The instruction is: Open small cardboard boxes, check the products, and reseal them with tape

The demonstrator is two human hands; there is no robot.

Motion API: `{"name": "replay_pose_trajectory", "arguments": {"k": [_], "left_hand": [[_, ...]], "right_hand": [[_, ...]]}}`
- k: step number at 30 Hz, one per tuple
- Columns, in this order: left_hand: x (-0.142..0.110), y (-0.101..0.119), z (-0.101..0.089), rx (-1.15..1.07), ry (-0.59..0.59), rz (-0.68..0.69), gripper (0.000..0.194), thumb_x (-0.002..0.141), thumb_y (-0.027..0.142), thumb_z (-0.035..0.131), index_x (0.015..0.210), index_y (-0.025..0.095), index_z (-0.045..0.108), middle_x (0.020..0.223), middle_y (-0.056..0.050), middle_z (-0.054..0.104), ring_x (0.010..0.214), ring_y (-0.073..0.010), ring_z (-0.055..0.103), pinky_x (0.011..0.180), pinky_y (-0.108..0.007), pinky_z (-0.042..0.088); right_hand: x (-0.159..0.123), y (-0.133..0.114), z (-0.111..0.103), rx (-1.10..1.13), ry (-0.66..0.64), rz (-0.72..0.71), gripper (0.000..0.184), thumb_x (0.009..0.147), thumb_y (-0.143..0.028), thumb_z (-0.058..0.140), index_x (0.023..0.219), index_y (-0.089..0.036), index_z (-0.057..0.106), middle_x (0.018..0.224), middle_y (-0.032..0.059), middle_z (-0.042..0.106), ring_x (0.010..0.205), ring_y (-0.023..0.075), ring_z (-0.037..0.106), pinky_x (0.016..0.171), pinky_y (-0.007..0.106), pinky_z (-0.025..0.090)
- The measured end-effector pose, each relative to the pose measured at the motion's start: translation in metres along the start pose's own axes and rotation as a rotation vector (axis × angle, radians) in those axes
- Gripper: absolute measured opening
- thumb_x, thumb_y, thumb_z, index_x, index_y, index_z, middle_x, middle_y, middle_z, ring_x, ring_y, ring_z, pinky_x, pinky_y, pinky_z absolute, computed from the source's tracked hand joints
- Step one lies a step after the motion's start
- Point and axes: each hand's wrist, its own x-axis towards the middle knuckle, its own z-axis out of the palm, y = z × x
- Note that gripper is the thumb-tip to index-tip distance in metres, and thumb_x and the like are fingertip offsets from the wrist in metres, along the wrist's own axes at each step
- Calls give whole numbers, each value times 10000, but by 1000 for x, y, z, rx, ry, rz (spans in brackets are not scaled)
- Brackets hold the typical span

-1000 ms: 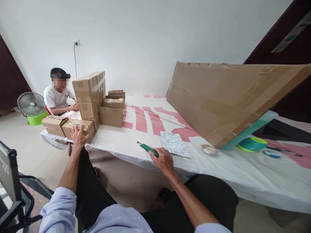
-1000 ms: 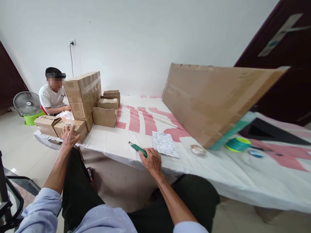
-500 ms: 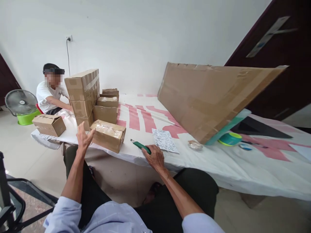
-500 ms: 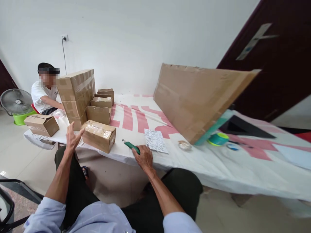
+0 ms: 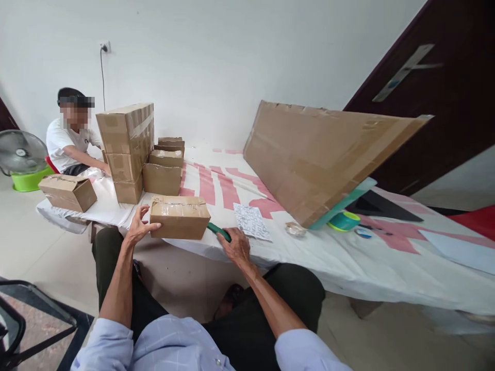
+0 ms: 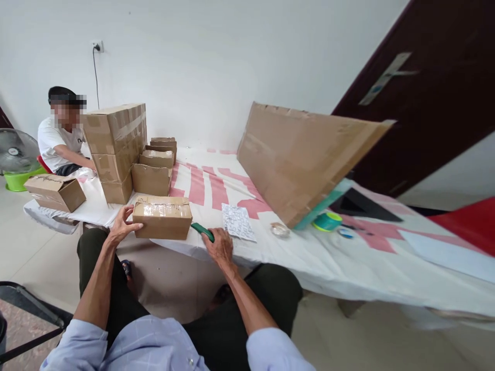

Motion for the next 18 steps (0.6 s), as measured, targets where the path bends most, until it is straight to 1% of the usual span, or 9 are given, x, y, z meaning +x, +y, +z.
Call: {"name": "replay_pose_trajectory", "arguments": {"k": [2,3,6,8,10,13,15,18], "left_hand": [[9,3,2,-124,-74,24,898,594,445,966,1340,287,492,1583,-155,487,1540,-382,400,1052,-467,519],[15,5,3,-166,-104,40,937,577,430,976,1354,284,474,1585,-159,480,1543,-379,396,1071,-465,509],[27,13,7,-202,-171,77,975,544,383,995,1349,263,457,1512,-159,533,1492,-369,458,1098,-464,491],[29,17,9,-177,-203,68,960,539,370,997,1326,257,460,1474,-153,558,1465,-375,487,1095,-479,489],[26,18,9,-128,-206,61,948,537,378,996,1313,256,464,1473,-153,558,1464,-391,485,1100,-509,479],[12,16,8,-28,-153,102,945,544,396,992,1316,264,462,1493,-156,540,1479,-400,469,1134,-551,434],[0,14,7,25,-125,128,953,554,409,988,1332,274,456,1514,-160,518,1483,-394,464,1147,-556,414],[-17,14,9,63,-120,142,953,552,428,983,1341,277,470,1578,-166,445,1479,-391,459,1137,-546,425]], "right_hand": [[1,2,2,11,-1,9,348,966,-443,555,1067,-176,755,1051,143,731,993,293,594,856,383,430],[2,2,3,17,0,17,346,964,-444,551,1048,-177,754,1042,142,730,987,293,595,855,385,435],[5,3,5,32,11,44,352,961,-456,527,999,-184,747,1018,140,725,989,296,597,875,400,451],[7,2,6,40,21,52,362,965,-471,510,975,-192,741,998,139,720,993,300,598,904,417,459],[9,0,5,58,26,45,379,968,-492,500,960,-196,736,976,142,714,990,304,601,930,438,466],[13,-7,-1,123,63,25,404,970,-518,497,969,-191,734,969,155,705,991,316,603,943,470,480],[18,-18,-10,214,127,27,425,975,-532,488,986,-185,734,987,160,702,989,316,611,937,480,495],[28,-46,-28,422,202,39,454,994,-554,482,1043,-181,735,1040,147,708,978,290,644,909,450,528]]}}
